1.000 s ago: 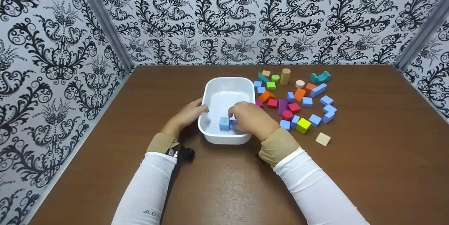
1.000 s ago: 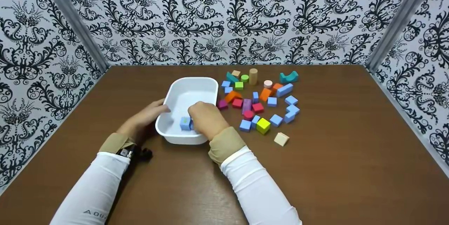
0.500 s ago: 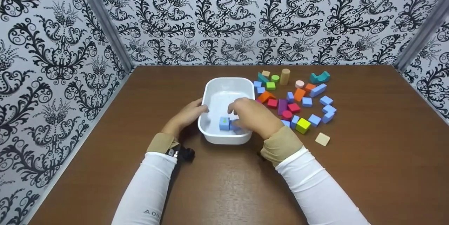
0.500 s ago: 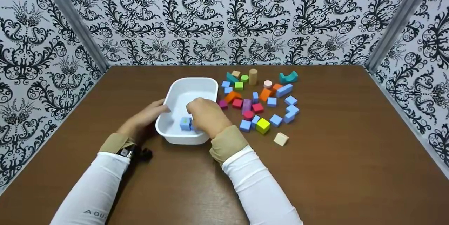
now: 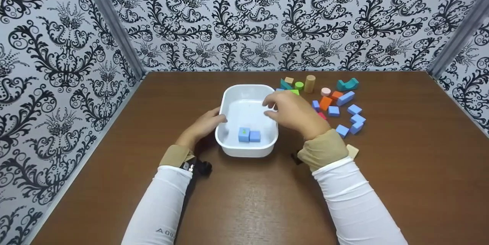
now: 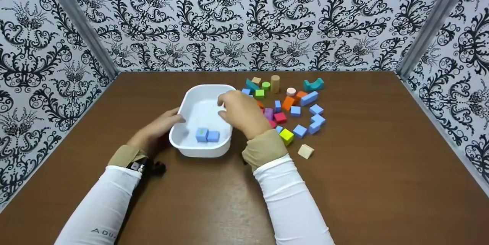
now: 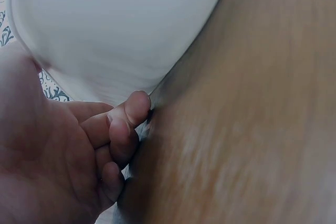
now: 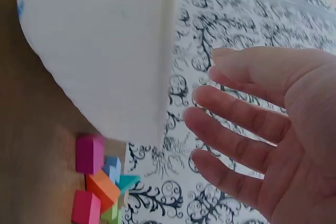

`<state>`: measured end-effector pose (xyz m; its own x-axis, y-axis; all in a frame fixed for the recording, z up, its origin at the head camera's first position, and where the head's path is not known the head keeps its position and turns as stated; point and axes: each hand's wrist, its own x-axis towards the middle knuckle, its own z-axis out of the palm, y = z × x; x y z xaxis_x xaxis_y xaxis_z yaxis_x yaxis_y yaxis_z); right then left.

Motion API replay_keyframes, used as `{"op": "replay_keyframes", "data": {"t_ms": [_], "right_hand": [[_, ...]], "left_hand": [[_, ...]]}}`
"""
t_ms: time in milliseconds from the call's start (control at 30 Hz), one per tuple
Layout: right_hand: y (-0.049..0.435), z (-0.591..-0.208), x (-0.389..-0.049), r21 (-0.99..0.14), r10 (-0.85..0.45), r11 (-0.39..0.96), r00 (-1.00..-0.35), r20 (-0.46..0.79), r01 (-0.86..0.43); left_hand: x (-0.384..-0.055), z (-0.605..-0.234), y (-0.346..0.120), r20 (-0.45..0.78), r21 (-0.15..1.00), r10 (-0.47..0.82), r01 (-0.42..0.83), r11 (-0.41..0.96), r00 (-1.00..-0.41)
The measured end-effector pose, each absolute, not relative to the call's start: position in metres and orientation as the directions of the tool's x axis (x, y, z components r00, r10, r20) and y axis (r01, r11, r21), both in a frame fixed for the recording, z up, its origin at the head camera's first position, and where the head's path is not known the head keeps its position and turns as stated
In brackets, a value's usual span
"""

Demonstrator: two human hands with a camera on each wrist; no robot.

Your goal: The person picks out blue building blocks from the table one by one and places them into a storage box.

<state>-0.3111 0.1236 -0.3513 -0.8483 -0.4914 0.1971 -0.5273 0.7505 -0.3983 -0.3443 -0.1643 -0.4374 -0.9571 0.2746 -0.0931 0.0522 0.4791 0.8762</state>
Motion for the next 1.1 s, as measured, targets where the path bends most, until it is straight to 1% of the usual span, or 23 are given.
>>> {"op": "replay_keyframes", "data": {"t_ms": [100,267,433,533,767,967,1100], "right_hand": [[0.134,-0.350,-0.314,-0.410,-0.461,0.767,-0.868,0.182,-0.493],[0.145,-0.350,-0.317,-0.406,-0.420,0.810,-0.902,0.100,-0.423],[0.150,-0.354,-0.318,-0.391,-0.399,0.838,-0.916,0.034,-0.379],[0.150,-0.357,-0.318,-0.389,-0.402,0.843,-0.916,0.004,-0.372],[0.161,-0.359,-0.315,-0.359,-0.422,0.844,-0.906,0.011,-0.398],[0.173,-0.367,-0.312,-0.332,-0.409,0.869,-0.910,-0.068,-0.367],[0.177,-0.372,-0.310,-0.323,-0.413,0.871,-0.908,-0.075,-0.370]], "left_hand": [[-0.345,-0.438,-0.164,-0.093,0.877,0.275,0.052,0.477,-0.957],[-0.345,-0.437,-0.165,-0.094,0.876,0.274,0.052,0.479,-0.957],[-0.344,-0.436,-0.164,-0.106,0.876,0.267,0.037,0.481,-0.958],[-0.344,-0.436,-0.164,-0.107,0.874,0.266,0.036,0.484,-0.958],[-0.345,-0.438,-0.165,-0.116,0.863,0.253,0.028,0.505,-0.961],[-0.344,-0.437,-0.164,-0.124,0.871,0.257,0.019,0.492,-0.958],[-0.343,-0.436,-0.165,-0.133,0.875,0.256,0.009,0.485,-0.958]]}}
